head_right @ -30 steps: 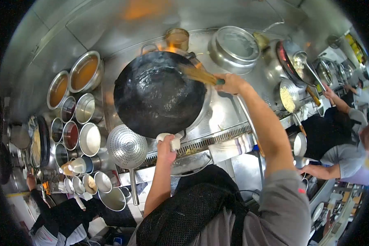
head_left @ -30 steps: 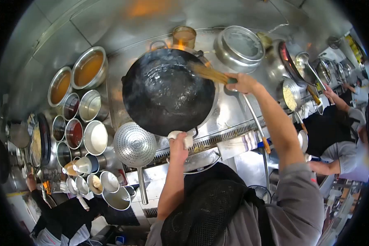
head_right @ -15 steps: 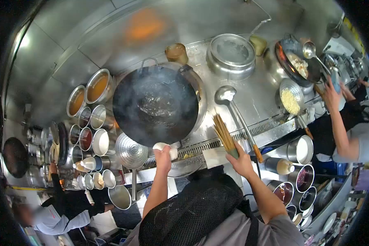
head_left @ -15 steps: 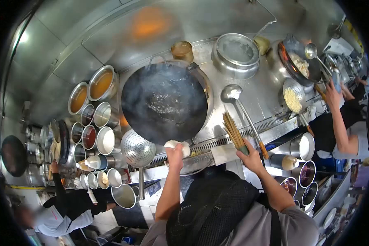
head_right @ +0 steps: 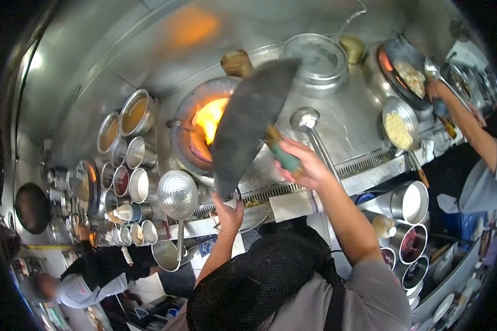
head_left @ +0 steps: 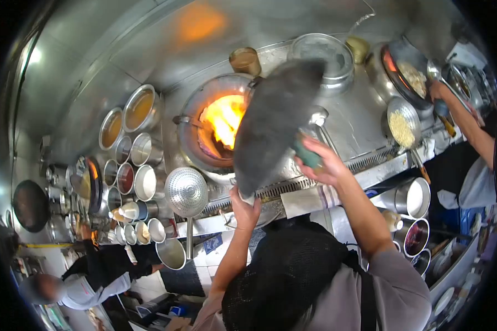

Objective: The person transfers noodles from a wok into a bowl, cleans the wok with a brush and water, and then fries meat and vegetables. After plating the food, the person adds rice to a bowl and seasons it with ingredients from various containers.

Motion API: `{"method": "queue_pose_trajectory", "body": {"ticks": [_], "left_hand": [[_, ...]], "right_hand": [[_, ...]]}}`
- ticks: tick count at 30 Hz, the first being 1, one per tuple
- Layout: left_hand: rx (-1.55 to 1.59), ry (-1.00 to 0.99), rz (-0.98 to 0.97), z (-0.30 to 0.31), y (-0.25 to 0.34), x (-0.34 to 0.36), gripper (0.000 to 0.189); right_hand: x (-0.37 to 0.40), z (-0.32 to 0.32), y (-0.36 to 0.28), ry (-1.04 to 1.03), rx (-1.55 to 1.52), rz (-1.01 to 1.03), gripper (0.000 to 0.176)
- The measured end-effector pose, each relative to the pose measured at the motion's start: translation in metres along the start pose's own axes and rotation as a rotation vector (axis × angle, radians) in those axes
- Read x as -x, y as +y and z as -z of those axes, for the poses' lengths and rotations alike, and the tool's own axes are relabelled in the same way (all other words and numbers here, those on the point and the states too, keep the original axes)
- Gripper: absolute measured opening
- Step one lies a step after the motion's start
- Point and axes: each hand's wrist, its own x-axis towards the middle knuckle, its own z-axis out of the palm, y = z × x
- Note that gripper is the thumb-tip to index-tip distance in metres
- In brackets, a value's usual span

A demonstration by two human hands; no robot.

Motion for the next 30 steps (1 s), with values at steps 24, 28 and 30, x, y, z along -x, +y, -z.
{"method": "queue_pose_trajectory", "body": {"ticks": [24,28,30], "left_hand": [[1.27,0.055,1.077,0.017,-0.086,-0.048,0.028],[1.322,-0.071,1.098,0.013,-0.088,-0.061,0.023],[1.245,-0.118,1.106,0.007,-0.093,-0.06,0.022]], "right_hand": [[0.007,-0.045,-0.039,0.637,1.622,1.055,0.08],[0.088,0.083,0.106,0.591,1.884,0.303,0.087],[0.116,0.107,0.131,0.546,1.752,-0.145,0.083]]}}
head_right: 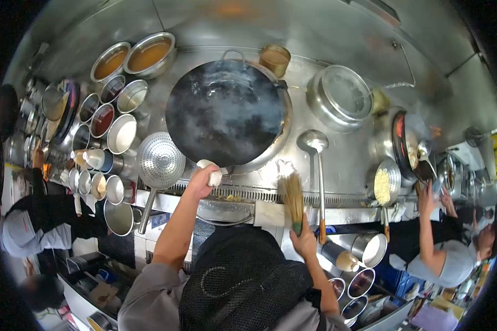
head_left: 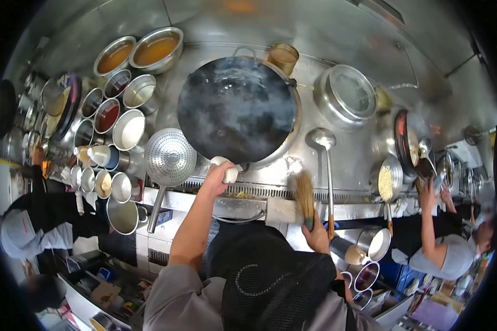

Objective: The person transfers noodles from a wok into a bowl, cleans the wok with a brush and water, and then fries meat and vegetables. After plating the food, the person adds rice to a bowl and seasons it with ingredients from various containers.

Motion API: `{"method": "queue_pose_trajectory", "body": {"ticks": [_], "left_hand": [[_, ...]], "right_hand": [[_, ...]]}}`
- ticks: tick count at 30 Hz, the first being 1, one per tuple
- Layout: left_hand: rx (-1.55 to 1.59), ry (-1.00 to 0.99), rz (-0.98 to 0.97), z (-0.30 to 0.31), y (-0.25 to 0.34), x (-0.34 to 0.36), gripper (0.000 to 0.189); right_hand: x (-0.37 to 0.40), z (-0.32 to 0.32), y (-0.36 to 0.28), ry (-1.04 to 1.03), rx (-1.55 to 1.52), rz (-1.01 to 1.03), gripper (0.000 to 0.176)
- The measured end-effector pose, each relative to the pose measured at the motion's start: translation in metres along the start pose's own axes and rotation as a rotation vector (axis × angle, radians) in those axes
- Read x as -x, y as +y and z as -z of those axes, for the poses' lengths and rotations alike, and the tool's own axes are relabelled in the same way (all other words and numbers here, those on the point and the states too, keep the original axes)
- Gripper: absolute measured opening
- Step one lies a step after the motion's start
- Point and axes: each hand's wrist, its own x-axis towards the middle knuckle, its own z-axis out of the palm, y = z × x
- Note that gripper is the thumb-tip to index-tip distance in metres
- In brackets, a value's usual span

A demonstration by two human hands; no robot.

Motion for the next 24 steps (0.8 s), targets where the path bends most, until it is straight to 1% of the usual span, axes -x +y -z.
{"method": "queue_pose_trajectory", "body": {"ticks": [2,3,4,5,6,7,8,9,10,11,12,13,14,15,17,18,19,20,21,22,23,24], "left_hand": [[-0.107,0.017,-0.037,0.002,-0.004,-0.003,0.021],[-0.102,0.022,-0.052,0.002,-0.007,-0.003,0.021],[-0.181,0.054,-0.143,0.002,-0.013,-0.003,0.021],[-0.257,0.083,-0.232,0.002,-0.02,-0.003,0.022],[-0.234,0.148,-0.283,0.003,-0.03,-0.004,0.022],[-0.297,0.171,-0.386,0.002,-0.037,0.01,0.023],[-0.351,0.202,-0.502,0.001,-0.039,0.02,0.024],[-0.502,0.152,-0.646,0.01,-0.044,0.024,0.026],[-0.661,0.101,-0.774,0.025,-0.052,0.031,0.028],[-0.86,0.044,-0.701,0.036,-0.058,0.034,0.035],[-1.06,-0.025,-0.64,0.047,-0.063,0.037,0.041],[-1.148,-0.059,-0.618,0.049,-0.073,0.043,0.047],[-1.168,-0.046,-0.629,0.048,-0.079,0.046,0.053],[-1.146,-0.003,-0.668,0.043,-0.086,0.05,0.06],[-1.129,0.122,-0.753,0.024,-0.095,0.05,0.073],[-1.137,0.184,-0.761,0.017,-0.098,0.046,0.079],[-1.162,0.188,-0.717,0.016,-0.094,0.042,0.079],[-1.188,0.191,-0.672,0.016,-0.089,0.038,0.078],[-0.97,0.167,-0.694,0.007,-0.068,0.042,0.075],[-0.747,0.144,-0.718,0.003,-0.049,0.039,0.072],[-0.822,0.127,-0.673,0.011,-0.048,0.02,0.07],[-0.809,0.124,-0.655,0.011,-0.038,0.014,0.07]], "right_hand": [[0.016,0.026,-0.042,0.201,0.041,0.021,0.082],[0.018,0.026,-0.045,0.359,0.139,0.153,0.083],[0.017,0.015,-0.036,0.38,0.145,0.104,0.086],[0.011,0.0,-0.008,0.195,0.142,0.049,0.086],[0.001,-0.007,0.012,0.011,0.143,-0.004,0.087],[0.0,0.009,-0.006,0.038,-0.039,-0.017,0.083],[-0.011,0.013,-0.01,0.147,-0.159,0.12,0.078],[-0.026,0.02,-0.013,0.113,-0.289,0.071,0.077],[-0.029,0.041,-0.037,0.072,-0.417,0.009,0.075],[-0.035,0.058,-0.069,0.056,-0.656,0.051,0.072],[-0.046,0.07,-0.098,0.06,-0.84,0.142,0.069],[-0.063,0.082,-0.134,0.074,-0.947,0.211,0.066],[-0.076,0.088,-0.161,0.082,-1.054,0.279,0.063],[-0.102,0.052,-0.143,0.033,-0.872,0.349,0.062],[-0.106,0.002,-0.156,0.059,-0.479,0.615,0.058],[-0.104,-0.003,-0.154,-0.026,-0.356,0.584,0.06],[-0.102,-0.007,-0.153,-0.111,-0.228,0.563,0.061],[-0.118,-0.004,-0.12,-0.243,-0.057,0.497,0.062],[-0.14,0.014,-0.084,-0.195,0.104,0.454,0.062],[-0.171,0.046,-0.055,-0.141,0.269,0.415,0.063],[-0.19,0.098,-0.059,-0.1,0.396,0.447,0.06],[-0.199,0.148,-0.078,0.065,0.313,0.528,0.059]]}}
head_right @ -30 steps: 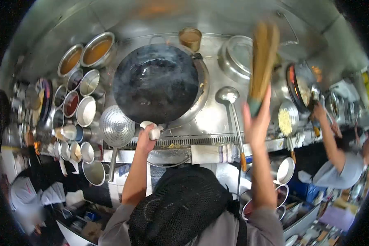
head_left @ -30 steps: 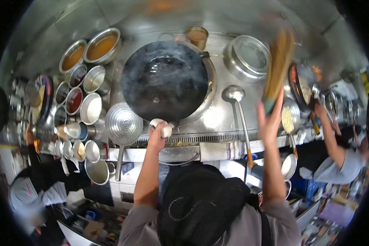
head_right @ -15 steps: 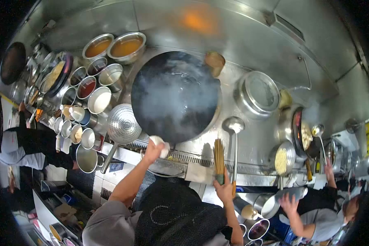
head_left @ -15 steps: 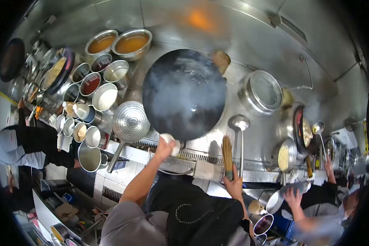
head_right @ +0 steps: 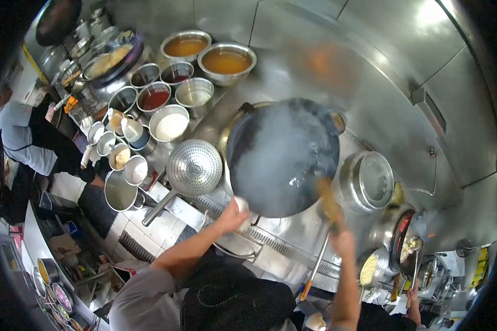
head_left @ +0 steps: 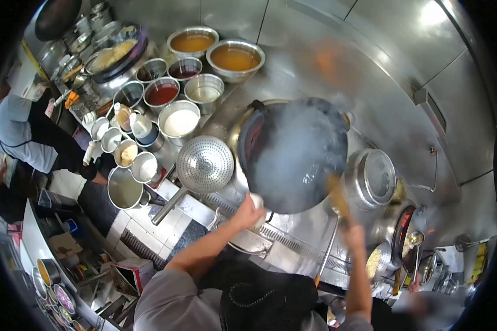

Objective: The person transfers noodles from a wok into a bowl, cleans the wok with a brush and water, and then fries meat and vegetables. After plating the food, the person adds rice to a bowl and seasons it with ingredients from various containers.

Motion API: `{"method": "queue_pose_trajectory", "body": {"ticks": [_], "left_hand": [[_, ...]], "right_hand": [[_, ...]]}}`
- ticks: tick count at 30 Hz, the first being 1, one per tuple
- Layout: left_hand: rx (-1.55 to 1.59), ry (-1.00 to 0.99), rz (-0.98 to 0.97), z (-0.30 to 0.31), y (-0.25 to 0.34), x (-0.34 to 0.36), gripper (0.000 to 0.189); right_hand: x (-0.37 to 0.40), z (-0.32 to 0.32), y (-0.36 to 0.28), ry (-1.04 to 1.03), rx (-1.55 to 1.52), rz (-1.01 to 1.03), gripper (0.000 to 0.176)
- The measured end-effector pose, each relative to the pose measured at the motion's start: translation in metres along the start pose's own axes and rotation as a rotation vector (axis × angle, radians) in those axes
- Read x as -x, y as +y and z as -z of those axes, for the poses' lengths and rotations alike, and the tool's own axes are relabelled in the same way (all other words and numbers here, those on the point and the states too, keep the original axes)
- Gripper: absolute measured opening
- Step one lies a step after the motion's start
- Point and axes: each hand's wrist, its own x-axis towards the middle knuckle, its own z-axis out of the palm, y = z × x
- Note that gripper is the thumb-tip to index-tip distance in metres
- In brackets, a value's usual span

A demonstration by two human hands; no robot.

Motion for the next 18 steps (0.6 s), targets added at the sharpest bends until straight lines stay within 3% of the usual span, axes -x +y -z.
{"method": "queue_pose_trajectory", "body": {"ticks": [1,2,6,8,10,11,12,13,15,17,18], "left_hand": [[0.096,-0.018,0.124,0.005,0.005,-0.015,0.066],[0.191,-0.035,0.245,0.007,0.006,-0.025,0.062],[0.559,-0.133,0.454,0.006,-0.011,-0.035,0.058],[0.646,0.132,0.518,-0.005,0.005,-0.017,0.051],[0.764,0.141,0.505,-0.008,0.01,-0.014,0.049],[0.646,0.118,0.473,-0.009,0.006,-0.016,0.049],[0.528,0.09,0.439,-0.009,0.003,-0.016,0.05],[0.484,0.109,0.401,-0.011,-0.003,-0.015,0.051],[0.495,0.092,0.359,-0.012,-0.005,-0.013,0.05],[0.571,0.064,0.38,-0.006,0.003,-0.012,0.048],[0.577,0.045,0.395,-0.003,0.01,-0.01,0.048]], "right_hand": [[-0.021,0.041,0.003,0.212,0.092,0.078,0.059],[-0.042,0.085,-0.033,0.408,0.229,0.117,0.062],[-0.137,0.143,-0.11,0.909,-0.122,0.029,0.064],[-0.192,0.11,-0.125,1.158,-0.181,0.057,0.071],[-0.243,0.028,-0.15,1.334,-0.111,0.0,0.069],[-0.263,-0.027,-0.161,1.326,-0.105,0.082,0.063],[-0.263,-0.088,-0.163,0.78,-0.433,-0.002,0.063],[-0.264,-0.148,-0.164,0.241,-0.59,-0.214,0.063],[-0.218,-0.203,-0.184,-0.021,-0.504,0.206,0.068],[-0.188,-0.141,-0.205,-0.312,-0.386,0.269,0.076],[-0.193,-0.089,-0.2,-0.557,-0.427,0.021,0.077]]}}
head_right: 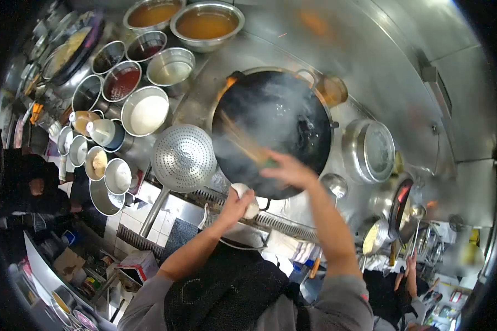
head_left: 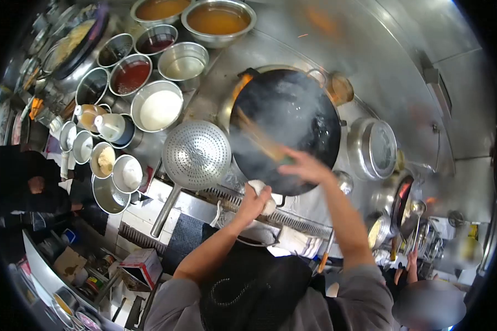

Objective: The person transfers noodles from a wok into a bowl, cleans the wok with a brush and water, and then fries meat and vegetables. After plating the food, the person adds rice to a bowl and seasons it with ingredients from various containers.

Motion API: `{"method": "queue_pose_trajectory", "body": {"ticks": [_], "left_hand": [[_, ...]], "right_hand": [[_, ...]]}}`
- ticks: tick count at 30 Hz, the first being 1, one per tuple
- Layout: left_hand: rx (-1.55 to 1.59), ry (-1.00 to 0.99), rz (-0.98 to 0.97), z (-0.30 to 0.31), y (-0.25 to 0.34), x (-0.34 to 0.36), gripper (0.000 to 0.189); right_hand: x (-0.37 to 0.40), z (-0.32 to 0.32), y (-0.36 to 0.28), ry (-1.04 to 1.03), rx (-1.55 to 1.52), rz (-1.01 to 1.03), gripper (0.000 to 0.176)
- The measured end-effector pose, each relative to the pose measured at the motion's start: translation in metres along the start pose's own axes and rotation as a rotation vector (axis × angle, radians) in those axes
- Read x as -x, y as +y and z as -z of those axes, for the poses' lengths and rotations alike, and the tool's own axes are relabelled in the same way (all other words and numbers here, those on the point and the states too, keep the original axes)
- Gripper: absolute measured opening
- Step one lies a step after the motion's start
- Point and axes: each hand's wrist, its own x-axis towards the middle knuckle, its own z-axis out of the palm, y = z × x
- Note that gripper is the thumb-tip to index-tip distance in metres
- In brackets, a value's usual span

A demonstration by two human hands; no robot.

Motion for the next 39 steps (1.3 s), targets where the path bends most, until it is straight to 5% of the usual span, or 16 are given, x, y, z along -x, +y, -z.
{"method": "queue_pose_trajectory", "body": {"ticks": [1,4,9,11,13,15,17,19,21,23,25,27,29,30,34,39], "left_hand": [[0.123,-0.025,0.093,0.001,0.007,0.001,0.048],[0.233,-0.031,0.162,0.001,0.006,-0.008,0.052],[0.065,0.026,0.189,0.012,-0.004,-0.006,0.063],[0.06,0.02,0.231,0.014,0.034,0.016,0.065],[0.141,-0.005,0.255,0.014,0.04,0.03,0.063],[0.293,-0.146,0.281,0.012,0.026,0.028,0.062],[0.136,-0.122,0.177,0.0,0.004,0.018,0.062],[0.041,-0.028,0.093,-0.016,0.011,0.017,0.059],[-0.022,-0.032,0.072,-0.02,0.018,0.022,0.057],[-0.089,-0.047,0.039,-0.014,0.016,0.013,0.056],[0.005,-0.005,0.082,-0.002,-0.004,0.009,0.056],[0.024,-0.044,0.149,0.017,0.015,0.018,0.057],[0.111,-0.029,0.238,0.038,0.04,0.033,0.057],[0.175,0.018,0.251,0.05,0.046,0.04,0.057],[0.035,0.09,0.023,0.121,0.036,0.07,0.049],[-0.207,0.073,0.048,0.173,0.024,0.086,0.051]], "right_hand": [[0.022,0.045,-0.017,-0.158,-0.066,-0.286,0.078],[0.019,0.024,0.02,0.394,-0.008,-0.393,0.073],[0.07,0.049,0.013,-0.52,-0.098,-0.294,0.073],[0.077,0.127,0.052,-0.249,0.281,-0.401,0.072],[0.076,0.153,0.05,0.493,0.752,-0.447,0.072],[0.047,0.132,0.04,1.147,0.103,-0.094,0.073],[-0.012,0.085,0.029,1.71,0.097,0.277,0.076],[-0.046,0.03,0.023,1.452,0.219,0.251,0.068],[-0.019,-0.01,-0.035,0.195,-0.204,-0.22,0.075],[0.019,-0.029,-0.026,-0.15,-0.134,0.093,0.078],[0.058,0.034,-0.014,-0.543,-0.071,-0.091,0.082],[0.07,0.093,0.031,-0.384,0.08,-0.409,0.065],[0.072,0.1,0.083,0.48,0.384,-0.282,0.064],[0.071,0.094,0.086,0.489,0.39,-0.271,0.064],[0.123,0.017,0.058,1.315,-0.328,-0.13,0.07],[0.211,-0.121,0.108,1.242,-0.057,-0.169,0.065]]}}
